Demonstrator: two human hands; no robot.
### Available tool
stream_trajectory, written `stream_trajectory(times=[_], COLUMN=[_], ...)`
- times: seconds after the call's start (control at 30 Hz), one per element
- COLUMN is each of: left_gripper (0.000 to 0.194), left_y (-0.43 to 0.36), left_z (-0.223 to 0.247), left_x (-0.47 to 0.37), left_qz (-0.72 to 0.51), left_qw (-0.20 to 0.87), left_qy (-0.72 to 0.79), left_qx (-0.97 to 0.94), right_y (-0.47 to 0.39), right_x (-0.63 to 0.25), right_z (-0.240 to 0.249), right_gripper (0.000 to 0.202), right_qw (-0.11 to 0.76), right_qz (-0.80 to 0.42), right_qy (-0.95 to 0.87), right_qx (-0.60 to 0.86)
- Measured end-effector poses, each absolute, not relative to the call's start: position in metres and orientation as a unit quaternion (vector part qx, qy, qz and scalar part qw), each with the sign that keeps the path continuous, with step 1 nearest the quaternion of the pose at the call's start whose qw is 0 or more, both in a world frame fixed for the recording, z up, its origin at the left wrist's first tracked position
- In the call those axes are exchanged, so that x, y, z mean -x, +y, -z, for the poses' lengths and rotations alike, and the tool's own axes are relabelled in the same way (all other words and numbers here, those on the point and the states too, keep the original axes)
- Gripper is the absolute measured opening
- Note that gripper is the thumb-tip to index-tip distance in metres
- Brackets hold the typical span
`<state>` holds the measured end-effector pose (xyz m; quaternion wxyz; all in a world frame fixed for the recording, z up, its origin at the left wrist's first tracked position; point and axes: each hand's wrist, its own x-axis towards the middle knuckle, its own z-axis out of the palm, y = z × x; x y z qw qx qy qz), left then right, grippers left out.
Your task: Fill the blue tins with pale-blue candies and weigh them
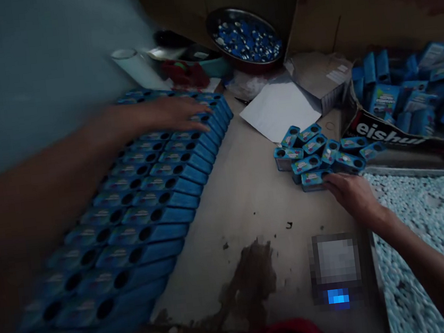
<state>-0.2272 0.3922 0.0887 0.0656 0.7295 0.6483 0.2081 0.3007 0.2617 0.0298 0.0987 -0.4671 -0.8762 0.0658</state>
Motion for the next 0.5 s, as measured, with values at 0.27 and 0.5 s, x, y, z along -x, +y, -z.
stream_trajectory(times=[0.27, 0.5], left_gripper=[0.074, 0.043], left_y=[0.178, 0.099], left_z=[-0.071, -0.055], left_x=[0.160, 0.062], left_qz=[-0.006, -0.112], left_qw=[0.162, 0.205], left_qy=[0.442, 0.386], left_qx=[-0.882, -0.893], right_y=[0.155, 0.071], right_x=[-0.340, -0.358], right_z=[-0.072, -0.045], right_gripper=[0.026, 0.029], right_qw=[0.144, 0.147], right_qz=[-0.153, -0.170], right_qy=[-0.858, -0.841], right_qx=[0.469, 0.492])
